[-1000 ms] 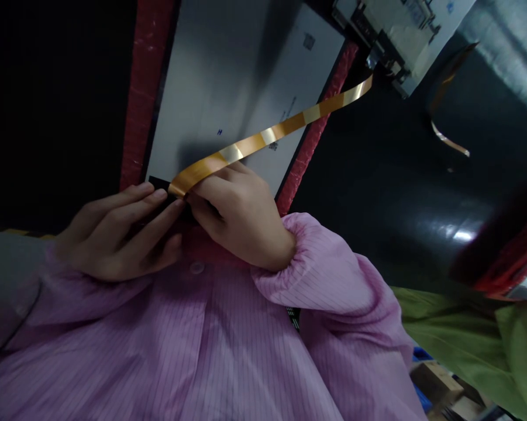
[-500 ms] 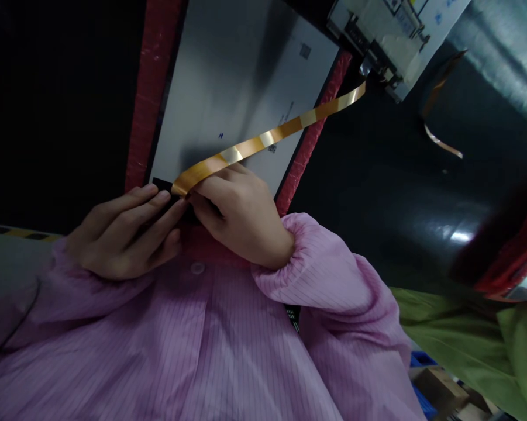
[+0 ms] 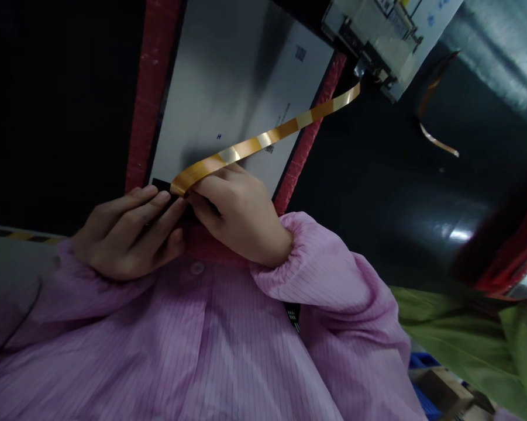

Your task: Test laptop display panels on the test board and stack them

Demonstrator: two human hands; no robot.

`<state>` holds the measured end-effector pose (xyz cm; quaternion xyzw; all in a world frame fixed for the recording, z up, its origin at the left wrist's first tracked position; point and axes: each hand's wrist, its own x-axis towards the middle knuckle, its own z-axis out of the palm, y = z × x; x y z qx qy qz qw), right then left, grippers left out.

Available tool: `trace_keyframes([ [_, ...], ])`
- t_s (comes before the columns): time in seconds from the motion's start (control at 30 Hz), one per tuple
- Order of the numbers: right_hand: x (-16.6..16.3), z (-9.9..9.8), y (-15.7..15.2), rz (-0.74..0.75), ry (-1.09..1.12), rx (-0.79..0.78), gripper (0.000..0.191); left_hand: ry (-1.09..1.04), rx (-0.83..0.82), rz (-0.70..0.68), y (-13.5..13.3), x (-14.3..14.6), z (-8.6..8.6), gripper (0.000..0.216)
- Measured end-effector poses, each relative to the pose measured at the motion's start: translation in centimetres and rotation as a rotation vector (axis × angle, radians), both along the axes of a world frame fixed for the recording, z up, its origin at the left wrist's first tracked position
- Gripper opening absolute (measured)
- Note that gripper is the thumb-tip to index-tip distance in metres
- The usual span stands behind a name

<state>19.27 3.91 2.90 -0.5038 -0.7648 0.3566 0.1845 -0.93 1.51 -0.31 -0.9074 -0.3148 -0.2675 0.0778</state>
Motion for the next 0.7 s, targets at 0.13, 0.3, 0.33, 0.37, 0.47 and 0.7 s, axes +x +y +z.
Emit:
trace_keyframes([
  [0.13,0.2,-0.2,0.5,0.021,0.025,0.069,0.023,0.0,-0.001,0.023,0.1,0.4,0.2,0.044],
  [0.3,1.1,0.9,0.9,0.022,-0.038,0.016,0.022,-0.102,-0.06,0.094,-0.3,0.6,0.0,0.044],
  [0.33,1.3,1.2,0.6,-0.001,-0.083,0.014,0.023,-0.147,-0.097,0.124,-0.5,0.5,0.0,0.046],
  [0.37,1.5,1.6,0.0,-0.043,-0.14,0.024,0.025,-0.195,-0.15,0.166,-0.6,0.5,0.1,0.049],
  [0.47,1.5,1.9,-2.5,-0.197,-0.316,0.075,0.047,-0.328,-0.398,0.314,-0.8,0.5,0.7,0.054],
  [0.7,-0.5,-0.7,-6.2,-0.225,-0.41,0.057,0.093,-0.466,-0.874,0.407,0.4,0.1,2.7,0.057],
])
